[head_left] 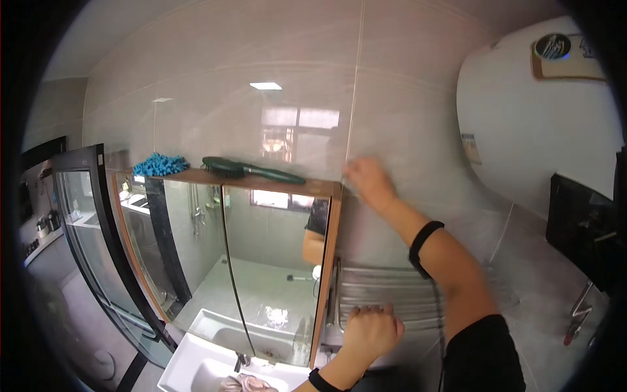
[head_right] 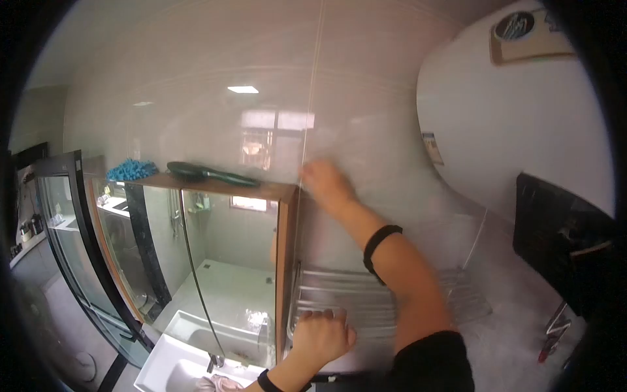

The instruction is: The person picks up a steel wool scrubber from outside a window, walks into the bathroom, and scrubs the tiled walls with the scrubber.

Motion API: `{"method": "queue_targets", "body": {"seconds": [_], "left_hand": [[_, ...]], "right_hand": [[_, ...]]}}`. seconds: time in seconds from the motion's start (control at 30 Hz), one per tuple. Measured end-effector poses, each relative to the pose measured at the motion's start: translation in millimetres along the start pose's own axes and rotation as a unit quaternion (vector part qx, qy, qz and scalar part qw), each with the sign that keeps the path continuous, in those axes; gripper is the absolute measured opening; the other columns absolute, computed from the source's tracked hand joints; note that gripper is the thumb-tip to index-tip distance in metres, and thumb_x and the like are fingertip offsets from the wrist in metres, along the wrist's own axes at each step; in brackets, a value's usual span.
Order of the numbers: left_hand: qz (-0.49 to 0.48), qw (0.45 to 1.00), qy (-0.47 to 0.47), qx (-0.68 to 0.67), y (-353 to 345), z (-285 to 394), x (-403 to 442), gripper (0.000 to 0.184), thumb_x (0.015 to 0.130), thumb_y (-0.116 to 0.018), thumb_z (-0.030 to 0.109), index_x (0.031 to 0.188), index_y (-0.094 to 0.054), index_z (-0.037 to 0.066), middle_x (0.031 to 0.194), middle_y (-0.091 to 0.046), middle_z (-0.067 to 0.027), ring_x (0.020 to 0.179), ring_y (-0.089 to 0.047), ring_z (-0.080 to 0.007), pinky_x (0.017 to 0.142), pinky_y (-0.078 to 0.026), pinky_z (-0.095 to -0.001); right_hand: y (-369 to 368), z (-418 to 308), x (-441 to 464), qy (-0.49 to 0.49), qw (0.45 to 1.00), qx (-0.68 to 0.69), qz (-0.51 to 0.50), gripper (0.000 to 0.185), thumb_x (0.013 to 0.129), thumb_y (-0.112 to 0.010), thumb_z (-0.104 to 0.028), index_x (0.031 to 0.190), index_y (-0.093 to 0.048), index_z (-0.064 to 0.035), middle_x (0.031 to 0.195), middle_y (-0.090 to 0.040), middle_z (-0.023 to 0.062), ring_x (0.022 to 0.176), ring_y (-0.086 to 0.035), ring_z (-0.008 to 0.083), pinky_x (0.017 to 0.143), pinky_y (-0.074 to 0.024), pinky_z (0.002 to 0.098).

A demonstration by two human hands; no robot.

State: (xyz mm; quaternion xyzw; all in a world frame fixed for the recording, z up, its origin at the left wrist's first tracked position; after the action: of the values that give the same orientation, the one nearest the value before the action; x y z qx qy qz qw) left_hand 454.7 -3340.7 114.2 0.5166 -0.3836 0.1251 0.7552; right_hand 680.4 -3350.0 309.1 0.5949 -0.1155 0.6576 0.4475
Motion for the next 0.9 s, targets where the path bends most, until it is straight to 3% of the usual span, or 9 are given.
{"method": "queue_targets", "body": {"seconds": [0.03,0.13,0.23,0.33,0.43,0.63,0.73,0.8,0.9], "left_hand": [[-0.003,1.0,0.002,-0.002,-3,1,-3,0.025,0.078,-0.058,0.032,0.075,-0.062,0.008,0.064,-0.063,-0.0112,0.059,-0.064,-0.0279,0.065,-0.051,-0.0429],[0.003,1.0,-0.003,0.005,-5,-2,1,0.024,0.078,-0.059,0.032,0.076,-0.062,0.008,0.063,-0.062,-0.0108,0.058,-0.064,-0.0278,0.064,-0.05,-0.0427],[0.013,1.0,-0.007,0.002,-4,0,3,0.023,0.077,-0.06,0.031,0.076,-0.061,0.008,0.062,-0.062,-0.0107,0.057,-0.063,-0.0279,0.064,-0.05,-0.0428],[0.016,1.0,-0.006,0.002,-2,3,2,0.022,0.077,-0.06,0.03,0.076,-0.061,0.008,0.062,-0.062,-0.0106,0.056,-0.063,-0.028,0.062,-0.049,-0.0426],[0.01,1.0,0.004,0.013,0,4,2,0.022,0.077,-0.06,0.03,0.075,-0.061,0.008,0.06,-0.061,-0.0104,0.055,-0.062,-0.0284,0.06,-0.049,-0.042],[0.006,1.0,-0.002,0.024,-5,2,4,0.022,0.077,-0.06,0.03,0.074,-0.06,0.008,0.058,-0.06,-0.0102,0.053,-0.061,-0.0291,0.058,-0.048,-0.0412],[0.011,0.999,-0.006,0.033,-2,5,2,0.022,0.077,-0.06,0.029,0.075,-0.061,0.008,0.058,-0.06,-0.01,0.053,-0.061,-0.0288,0.058,-0.048,-0.0412],[0.011,0.999,-0.005,0.04,1,5,3,0.022,0.077,-0.059,0.029,0.075,-0.061,0.008,0.058,-0.06,-0.0099,0.053,-0.061,-0.0286,0.058,-0.048,-0.0411],[0.023,0.999,-0.014,0.031,0,4,3,0.021,0.077,-0.06,0.029,0.075,-0.061,0.007,0.058,-0.06,-0.0097,0.052,-0.06,-0.0285,0.058,-0.049,-0.0412]], "right_hand": [[-11,-20,-43,0.142,0.987,-0.069,-0.023,0.016,0.086,-0.055,-0.015,0.092,-0.067,-0.0077,0.1,-0.062,0.0099,0.094,-0.059,0.028,0.082,-0.0505,0.0371],[-20,-31,-119,0.303,0.922,-0.003,-0.239,0.014,0.087,-0.054,-0.015,0.081,-0.064,-0.0083,0.094,-0.06,0.0116,0.09,-0.057,0.029,0.078,-0.0508,0.0394],[9,7,-30,0.018,0.994,-0.067,-0.08,0.012,0.084,-0.055,-0.016,0.075,-0.06,-0.0107,0.084,-0.056,0.0089,0.084,-0.056,0.0277,0.073,-0.0521,0.0412],[21,14,-9,0.089,0.987,-0.085,0.1,0.007,0.082,-0.058,-0.016,0.077,-0.06,-0.0112,0.078,-0.055,0.0071,0.081,-0.056,0.0269,0.072,-0.0522,0.0414],[-26,-33,-99,0.342,0.928,-0.073,-0.132,0.005,0.081,-0.059,-0.014,0.084,-0.061,-0.0103,0.078,-0.056,0.0083,0.082,-0.056,0.0276,0.074,-0.0497,0.0404],[59,19,-19,0.031,0.986,-0.058,0.15,0.008,0.078,-0.061,-0.012,0.086,-0.061,-0.0132,0.083,-0.056,0.0068,0.088,-0.055,0.0255,0.073,-0.0482,0.0391],[-8,-16,-71,0.199,0.968,-0.116,-0.105,0.011,0.079,-0.06,-0.013,0.089,-0.06,-0.011,0.085,-0.056,0.0077,0.088,-0.055,0.0277,0.076,-0.048,0.0412],[-7,-20,-78,0.198,0.96,-0.11,-0.163,0.011,0.079,-0.059,-0.013,0.089,-0.061,-0.0102,0.087,-0.057,0.0079,0.088,-0.055,0.0287,0.077,-0.0482,0.0419],[42,13,-29,0.032,0.996,-0.081,-0.016,0.009,0.078,-0.059,-0.014,0.086,-0.062,-0.0106,0.088,-0.058,0.0071,0.088,-0.055,0.028,0.078,-0.0492,0.0422]]}}
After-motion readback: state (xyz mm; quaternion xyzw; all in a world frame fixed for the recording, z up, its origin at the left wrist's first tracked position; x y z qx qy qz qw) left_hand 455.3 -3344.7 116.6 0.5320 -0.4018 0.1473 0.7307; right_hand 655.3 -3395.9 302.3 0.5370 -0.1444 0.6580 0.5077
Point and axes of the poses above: each hand's wrist, its own x-axis towards the middle knuckle, its own y-axis out of the back of the hand, z = x × y, the point moved 5 cm from there along x, towards the middle knuckle
